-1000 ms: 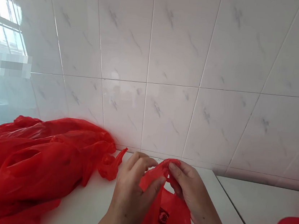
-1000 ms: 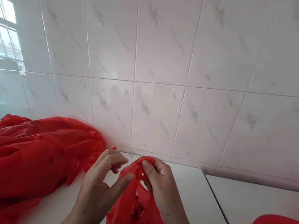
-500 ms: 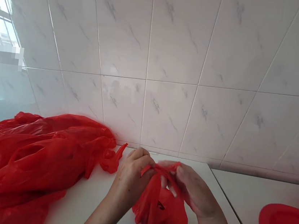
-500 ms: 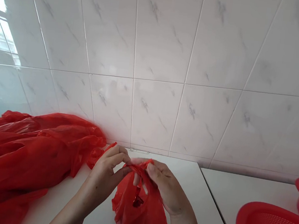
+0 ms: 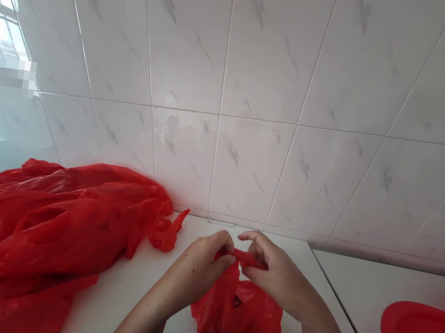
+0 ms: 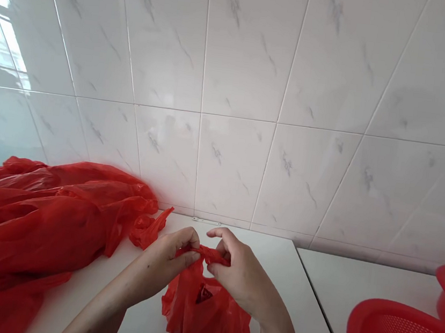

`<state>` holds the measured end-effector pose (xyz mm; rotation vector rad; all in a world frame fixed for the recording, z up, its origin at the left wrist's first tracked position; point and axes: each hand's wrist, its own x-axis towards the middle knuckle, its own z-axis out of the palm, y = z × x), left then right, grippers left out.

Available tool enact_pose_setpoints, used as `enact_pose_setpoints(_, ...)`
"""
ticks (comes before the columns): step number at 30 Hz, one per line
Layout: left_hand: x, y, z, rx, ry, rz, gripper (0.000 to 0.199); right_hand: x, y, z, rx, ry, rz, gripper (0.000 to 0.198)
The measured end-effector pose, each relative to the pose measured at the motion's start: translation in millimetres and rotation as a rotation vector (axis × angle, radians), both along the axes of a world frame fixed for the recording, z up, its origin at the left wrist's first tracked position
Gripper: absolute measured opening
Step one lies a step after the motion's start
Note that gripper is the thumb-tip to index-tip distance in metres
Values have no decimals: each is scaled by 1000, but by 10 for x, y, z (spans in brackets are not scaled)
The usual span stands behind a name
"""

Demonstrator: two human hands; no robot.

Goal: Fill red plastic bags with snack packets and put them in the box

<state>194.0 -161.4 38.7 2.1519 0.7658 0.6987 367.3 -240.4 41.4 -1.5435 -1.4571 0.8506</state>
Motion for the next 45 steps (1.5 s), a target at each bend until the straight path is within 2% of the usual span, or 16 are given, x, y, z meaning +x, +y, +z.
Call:
enact_pose_setpoints(2,-5,-28,19,44,52,15,9,-3,76,-62,11,-106,-146,31)
enact_pose_setpoints(4,-3,-48,32,98,81,41,8,-2,138,-111,12,-142,-207,24)
enact_pose_setpoints(6,4,-49,33,151,103,69,8,4,154,-115,0,-77,-192,27)
enact_pose_setpoints(9,18,-24,20,212,131,90,10,23,100,-55,6,82,-83,37)
enact_pose_setpoints(12,21,-3,19,248,150,100,11,60,48,-26,59,216,45,33)
enact_pose_setpoints(15,-1,-22,60,302,140,61,12,113,103,-102,97,325,-25,29)
enact_pose_setpoints(17,-32,-54,102,350,131,-5,13,170,210,-209,116,310,-163,27)
enact_pose_setpoints(19,-71,-90,139,372,150,-78,16,256,351,-354,152,207,-293,26)
enact_pose_setpoints(22,-132,-138,157,340,229,-136,17,430,562,-621,187,56,-405,27)
enact_pose_setpoints(25,-187,-195,142,278,339,-199,17,600,705,-905,153,-7,-443,26)
enact_pose_setpoints(31,-230,-336,90,149,495,-456,30,752,842,-1405,15,-11,-479,29)
enact_pose_setpoints(36,-204,-369,-37,94,478,-626,27,795,891,-1619,-13,95,-453,29)
enact_pose_setpoints(41,-234,-315,-156,-67,228,-519,24,968,733,-1583,-24,367,-271,29)
enact_pose_setpoints(43,-216,-238,-198,-135,93,-418,22,1049,660,-1561,-6,503,-226,35)
enact_pose_setpoints(45,-162,-147,-242,-166,-19,-252,15,1106,625,-1566,21,618,-239,39)
